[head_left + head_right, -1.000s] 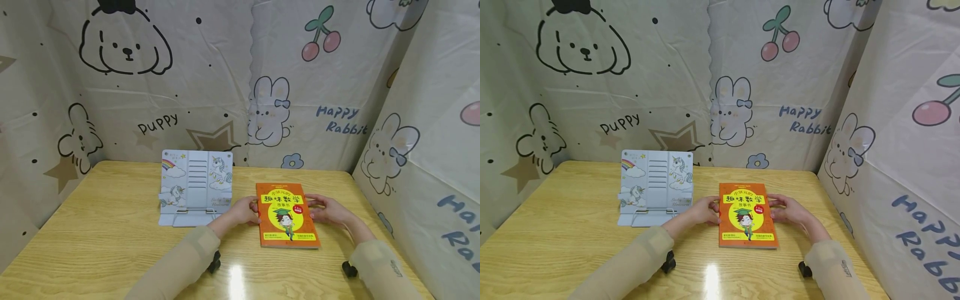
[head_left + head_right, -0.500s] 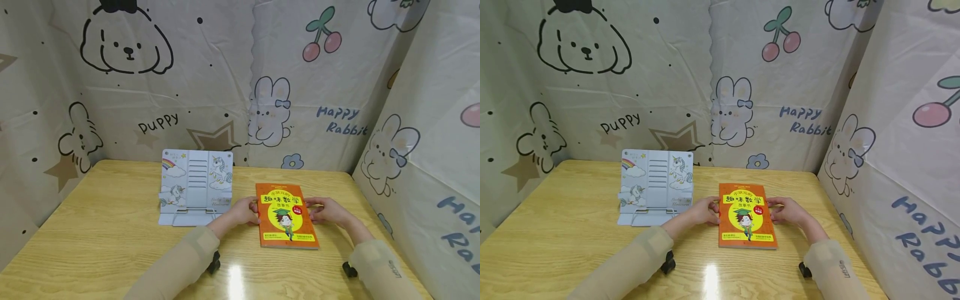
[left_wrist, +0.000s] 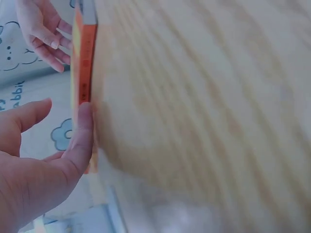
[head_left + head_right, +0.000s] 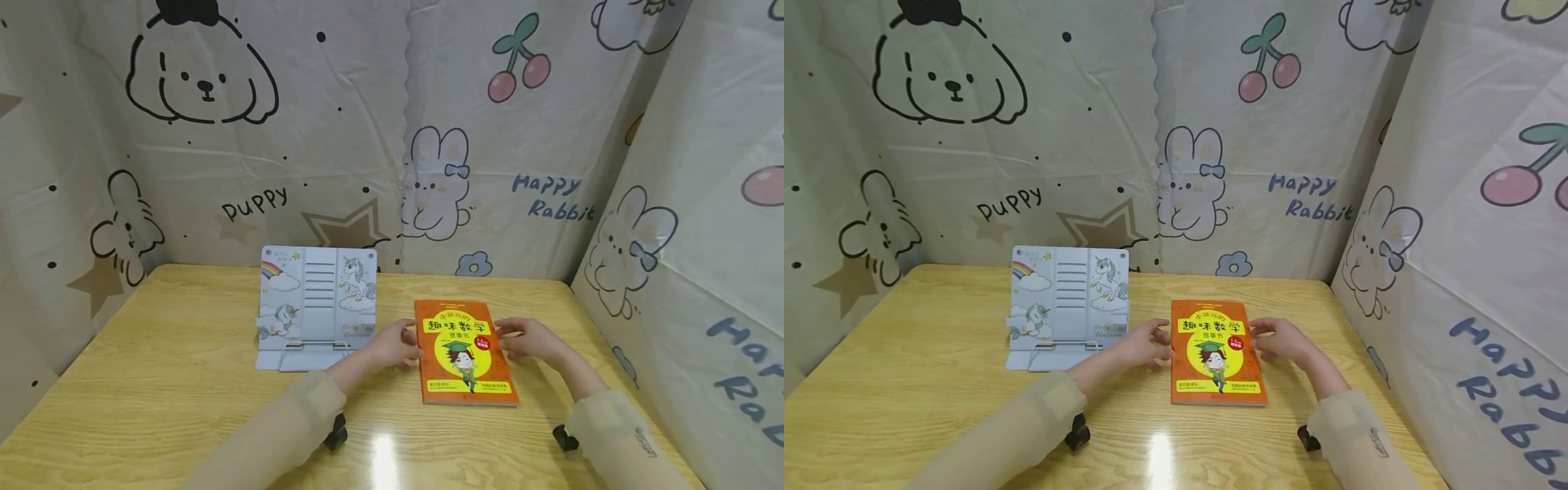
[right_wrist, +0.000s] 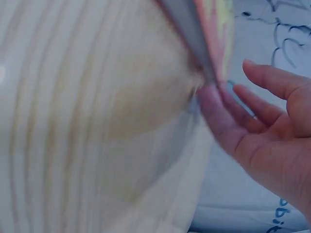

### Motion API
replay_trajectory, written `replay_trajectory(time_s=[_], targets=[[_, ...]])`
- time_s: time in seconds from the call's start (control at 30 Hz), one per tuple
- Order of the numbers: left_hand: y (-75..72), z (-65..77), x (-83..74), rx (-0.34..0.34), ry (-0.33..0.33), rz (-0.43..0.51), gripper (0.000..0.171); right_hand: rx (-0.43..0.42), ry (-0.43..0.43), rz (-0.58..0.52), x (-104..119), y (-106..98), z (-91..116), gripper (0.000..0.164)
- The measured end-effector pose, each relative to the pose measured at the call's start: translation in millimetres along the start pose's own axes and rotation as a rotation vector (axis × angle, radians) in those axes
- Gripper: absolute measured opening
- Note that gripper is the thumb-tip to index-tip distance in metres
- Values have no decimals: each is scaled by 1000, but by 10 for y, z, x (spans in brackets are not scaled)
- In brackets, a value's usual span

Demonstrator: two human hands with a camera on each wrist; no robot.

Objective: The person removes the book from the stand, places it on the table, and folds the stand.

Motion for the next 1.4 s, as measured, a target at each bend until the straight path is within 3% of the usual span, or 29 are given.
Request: replay_trajectory(time_s=[0.23,0.43,0.63,1.03,1.4], targets=[[-130,88,-163,34,33,20,65,-26,-31,-70,232,-2,118,59],[-219,208,-326,85,51,-41,60,-47,-71,-105,458,30,241,68],[-294,345,-455,96,98,-139,56,-91,-135,-139,697,80,356,59],[-417,612,-648,-7,225,-362,54,-169,-251,-195,1014,268,567,55],[-651,833,-732,-137,310,-426,53,-177,-319,-257,1227,471,672,52]])
Point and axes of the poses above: each hand's wrist, its own z-axis away from the middle knuckle, its own y-axis out of the palm, x = y × z, the point moved 3 cm from there along -z, towards the middle knuckle, and after that the axes turned 9 degrees about y, right-handed, at the moved point
